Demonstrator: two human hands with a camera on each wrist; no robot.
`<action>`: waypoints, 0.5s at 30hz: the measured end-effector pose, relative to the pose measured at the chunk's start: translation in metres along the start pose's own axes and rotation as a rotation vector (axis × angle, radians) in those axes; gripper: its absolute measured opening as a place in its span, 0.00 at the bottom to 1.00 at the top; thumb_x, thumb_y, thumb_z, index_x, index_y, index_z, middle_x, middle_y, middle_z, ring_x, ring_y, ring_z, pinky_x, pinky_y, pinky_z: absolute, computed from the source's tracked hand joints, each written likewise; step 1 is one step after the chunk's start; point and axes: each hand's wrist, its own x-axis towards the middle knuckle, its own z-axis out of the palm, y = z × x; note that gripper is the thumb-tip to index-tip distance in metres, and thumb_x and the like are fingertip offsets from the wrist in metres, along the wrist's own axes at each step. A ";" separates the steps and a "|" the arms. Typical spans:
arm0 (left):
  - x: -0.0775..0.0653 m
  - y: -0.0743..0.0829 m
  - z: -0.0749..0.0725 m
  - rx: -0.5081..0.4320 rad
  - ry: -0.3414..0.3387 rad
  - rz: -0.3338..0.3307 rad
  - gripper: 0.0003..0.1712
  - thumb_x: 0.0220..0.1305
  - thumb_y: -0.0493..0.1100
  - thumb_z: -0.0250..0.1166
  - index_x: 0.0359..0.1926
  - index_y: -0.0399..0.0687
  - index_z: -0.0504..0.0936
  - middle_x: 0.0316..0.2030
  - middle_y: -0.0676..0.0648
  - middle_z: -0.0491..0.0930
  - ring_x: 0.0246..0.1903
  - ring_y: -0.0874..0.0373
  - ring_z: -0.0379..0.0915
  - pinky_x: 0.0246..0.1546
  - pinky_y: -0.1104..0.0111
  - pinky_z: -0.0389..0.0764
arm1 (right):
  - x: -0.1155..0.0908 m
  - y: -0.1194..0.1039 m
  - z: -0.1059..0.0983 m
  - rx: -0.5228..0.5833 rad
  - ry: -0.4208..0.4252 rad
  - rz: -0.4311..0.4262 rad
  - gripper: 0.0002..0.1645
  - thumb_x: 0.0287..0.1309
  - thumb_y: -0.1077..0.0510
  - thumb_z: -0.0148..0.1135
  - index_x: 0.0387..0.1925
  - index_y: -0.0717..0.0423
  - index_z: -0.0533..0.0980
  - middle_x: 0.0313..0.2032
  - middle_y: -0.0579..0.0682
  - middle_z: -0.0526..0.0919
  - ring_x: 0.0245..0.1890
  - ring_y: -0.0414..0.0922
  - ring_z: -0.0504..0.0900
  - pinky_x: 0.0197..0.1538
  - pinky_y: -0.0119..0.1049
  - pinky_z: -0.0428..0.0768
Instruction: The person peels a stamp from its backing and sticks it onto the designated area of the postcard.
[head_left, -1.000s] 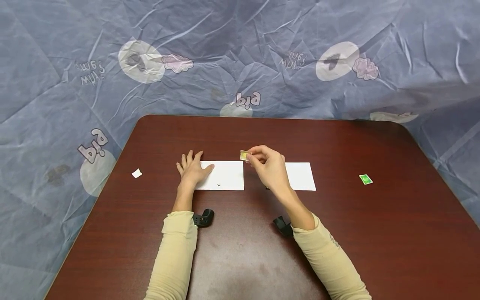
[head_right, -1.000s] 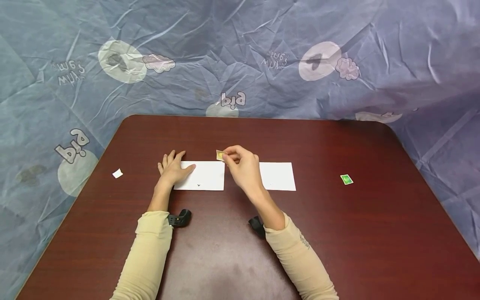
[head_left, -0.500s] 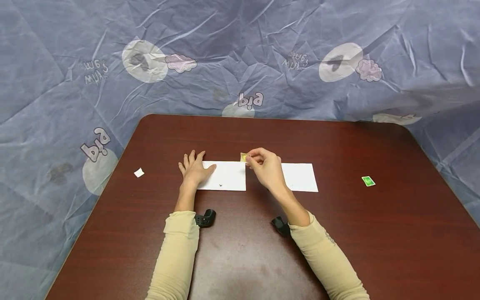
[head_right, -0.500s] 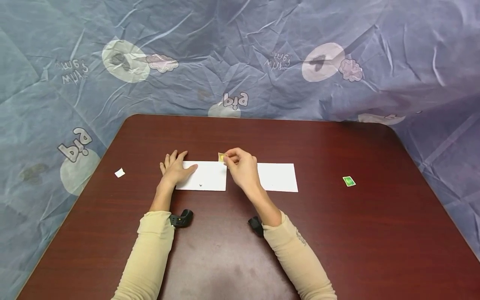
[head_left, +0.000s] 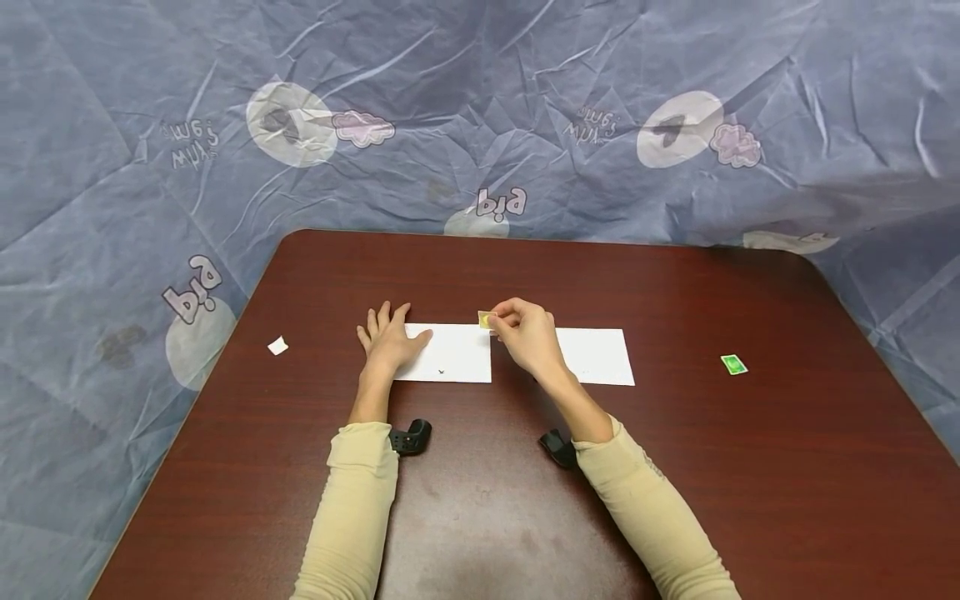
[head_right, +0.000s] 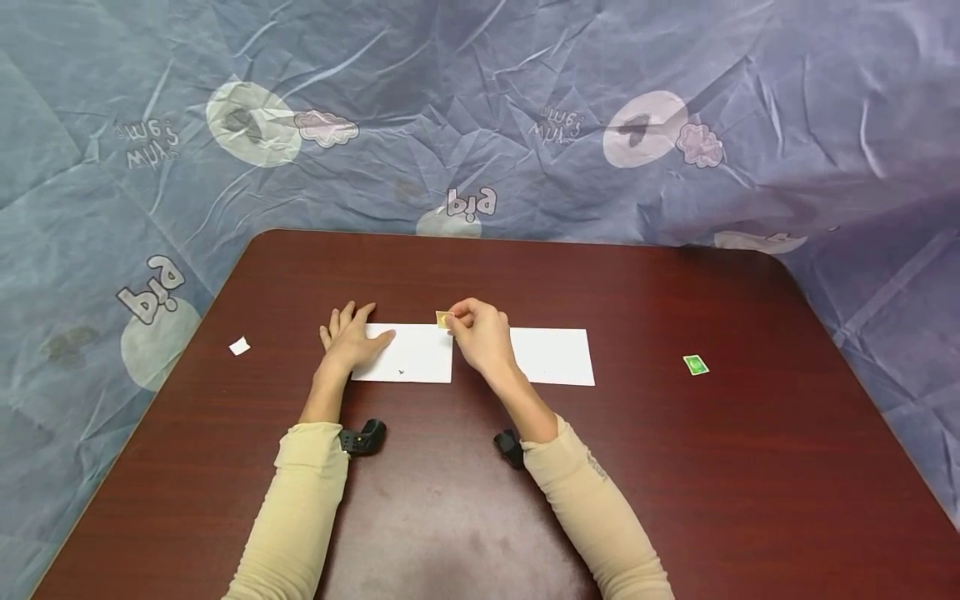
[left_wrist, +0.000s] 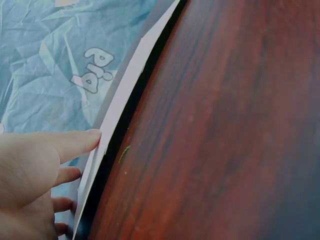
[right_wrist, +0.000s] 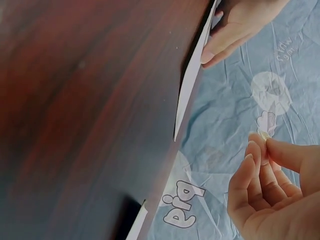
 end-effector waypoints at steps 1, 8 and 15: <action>0.000 0.000 0.000 -0.001 -0.001 0.001 0.39 0.68 0.55 0.56 0.73 0.46 0.53 0.73 0.37 0.38 0.70 0.40 0.22 0.64 0.44 0.25 | 0.000 0.000 0.000 -0.005 -0.005 0.006 0.06 0.61 0.63 0.63 0.36 0.65 0.79 0.27 0.56 0.85 0.29 0.54 0.85 0.27 0.32 0.80; -0.001 0.000 -0.001 -0.001 -0.003 0.005 0.39 0.67 0.55 0.56 0.73 0.47 0.53 0.73 0.37 0.38 0.70 0.39 0.22 0.64 0.44 0.25 | 0.003 0.001 0.002 -0.049 -0.031 0.056 0.06 0.61 0.61 0.63 0.35 0.63 0.79 0.26 0.58 0.84 0.28 0.53 0.84 0.19 0.29 0.68; 0.000 -0.001 -0.002 -0.012 -0.005 0.004 0.40 0.67 0.55 0.56 0.73 0.47 0.53 0.73 0.37 0.37 0.70 0.40 0.21 0.64 0.45 0.24 | 0.008 0.002 0.005 -0.137 -0.079 0.084 0.07 0.61 0.60 0.62 0.36 0.62 0.79 0.24 0.55 0.84 0.25 0.51 0.84 0.18 0.28 0.68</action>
